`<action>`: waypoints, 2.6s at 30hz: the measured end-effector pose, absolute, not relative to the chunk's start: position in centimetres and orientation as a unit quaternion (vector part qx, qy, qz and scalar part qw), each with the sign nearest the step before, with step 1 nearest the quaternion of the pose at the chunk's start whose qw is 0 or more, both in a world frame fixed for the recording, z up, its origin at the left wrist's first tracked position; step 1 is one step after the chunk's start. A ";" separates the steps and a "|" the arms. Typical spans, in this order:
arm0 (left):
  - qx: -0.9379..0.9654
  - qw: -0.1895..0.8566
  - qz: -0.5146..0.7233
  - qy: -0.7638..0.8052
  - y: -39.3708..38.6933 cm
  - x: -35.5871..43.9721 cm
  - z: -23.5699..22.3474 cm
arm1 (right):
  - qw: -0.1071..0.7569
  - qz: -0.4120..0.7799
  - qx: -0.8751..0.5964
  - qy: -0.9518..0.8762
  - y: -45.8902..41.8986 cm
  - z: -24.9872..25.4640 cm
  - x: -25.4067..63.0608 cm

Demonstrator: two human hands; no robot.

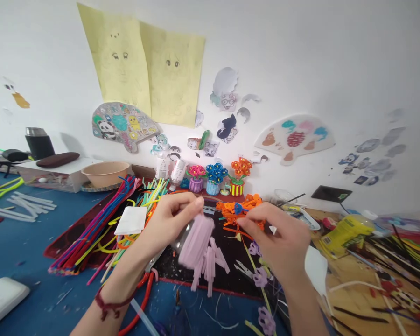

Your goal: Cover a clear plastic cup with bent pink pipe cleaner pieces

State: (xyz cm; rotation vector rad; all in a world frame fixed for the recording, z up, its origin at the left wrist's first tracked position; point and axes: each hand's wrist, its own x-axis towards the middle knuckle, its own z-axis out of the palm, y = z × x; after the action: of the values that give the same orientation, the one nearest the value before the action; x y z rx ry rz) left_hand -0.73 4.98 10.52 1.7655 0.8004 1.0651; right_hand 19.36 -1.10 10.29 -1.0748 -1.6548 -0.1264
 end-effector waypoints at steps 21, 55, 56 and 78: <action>0.897 0.131 0.368 0.209 0.3 -0.8 12.7 | 0.424 -0.348 -0.344 -0.763 -3.8 10.6 19.1; 0.926 0.014 0.343 0.155 -0.2 -1.1 11.6 | 0.431 -0.299 -0.344 -0.779 -4.3 11.9 19.3; 0.926 0.008 0.342 0.158 -0.2 -1.1 11.6 | 0.428 -0.298 -0.346 -0.780 -4.3 11.9 19.3; 0.924 0.005 0.349 0.155 -0.5 -0.9 12.3 | 0.416 -0.302 -0.358 -0.780 -4.8 12.4 19.8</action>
State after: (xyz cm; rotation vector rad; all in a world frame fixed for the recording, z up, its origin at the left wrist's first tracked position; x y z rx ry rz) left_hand -0.93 -0.48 12.34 2.8943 0.4846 1.0914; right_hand 19.81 -4.80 12.36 -0.8981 -1.9579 -0.7590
